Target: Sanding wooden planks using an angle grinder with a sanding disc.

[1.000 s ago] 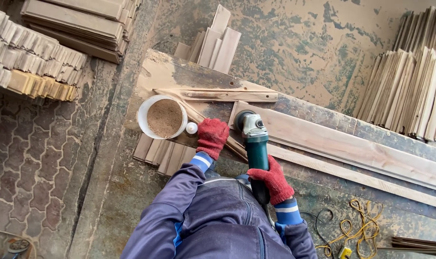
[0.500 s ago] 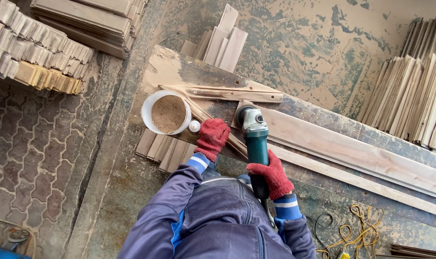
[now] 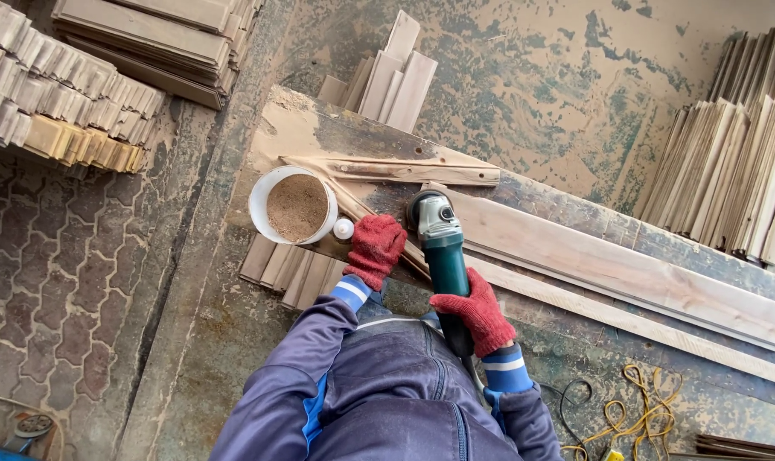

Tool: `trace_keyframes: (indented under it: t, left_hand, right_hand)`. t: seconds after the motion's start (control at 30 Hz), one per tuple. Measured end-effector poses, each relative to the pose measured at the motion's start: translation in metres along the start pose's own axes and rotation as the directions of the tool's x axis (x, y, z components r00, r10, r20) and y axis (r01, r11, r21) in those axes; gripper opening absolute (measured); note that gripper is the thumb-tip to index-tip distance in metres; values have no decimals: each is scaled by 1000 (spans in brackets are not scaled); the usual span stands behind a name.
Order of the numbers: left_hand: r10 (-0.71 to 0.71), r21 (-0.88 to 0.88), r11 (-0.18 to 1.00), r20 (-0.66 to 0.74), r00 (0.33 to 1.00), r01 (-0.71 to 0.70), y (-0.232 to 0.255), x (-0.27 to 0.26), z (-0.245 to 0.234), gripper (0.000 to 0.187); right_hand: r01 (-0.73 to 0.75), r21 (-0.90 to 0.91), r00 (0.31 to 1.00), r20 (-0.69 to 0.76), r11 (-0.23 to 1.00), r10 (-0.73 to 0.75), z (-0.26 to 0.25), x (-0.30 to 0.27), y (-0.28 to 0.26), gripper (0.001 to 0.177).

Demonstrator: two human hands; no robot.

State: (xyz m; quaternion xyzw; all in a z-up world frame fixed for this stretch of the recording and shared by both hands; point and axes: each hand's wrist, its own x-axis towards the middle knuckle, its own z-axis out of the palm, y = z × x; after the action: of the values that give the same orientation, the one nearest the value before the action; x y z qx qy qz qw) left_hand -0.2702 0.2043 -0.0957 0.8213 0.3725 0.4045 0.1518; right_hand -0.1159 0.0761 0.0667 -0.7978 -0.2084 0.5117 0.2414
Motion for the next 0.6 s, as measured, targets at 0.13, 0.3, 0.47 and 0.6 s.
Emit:
trace_keyframes:
  t: [0.13, 0.3, 0.47, 0.6]
  left_hand:
    - [-91, 51, 995, 63, 994, 88, 15, 14, -10, 26]
    - [-283, 217, 946, 194, 939, 240, 28, 24, -10, 25]
    - [-446, 312, 886, 371, 815, 343, 28, 30, -5, 28]
    - [-440, 306, 889, 361, 822, 341, 23, 23, 0, 27]
  right_hand:
    - [13, 178, 999, -32, 984, -7, -9, 8, 7, 52]
    - [31, 445, 998, -65, 895, -2, -40, 16, 43, 56]
    - [92, 571, 978, -204, 816, 32, -83, 16, 83, 45]
    - [127, 602, 966, -257, 789, 41, -102, 23, 108, 44]
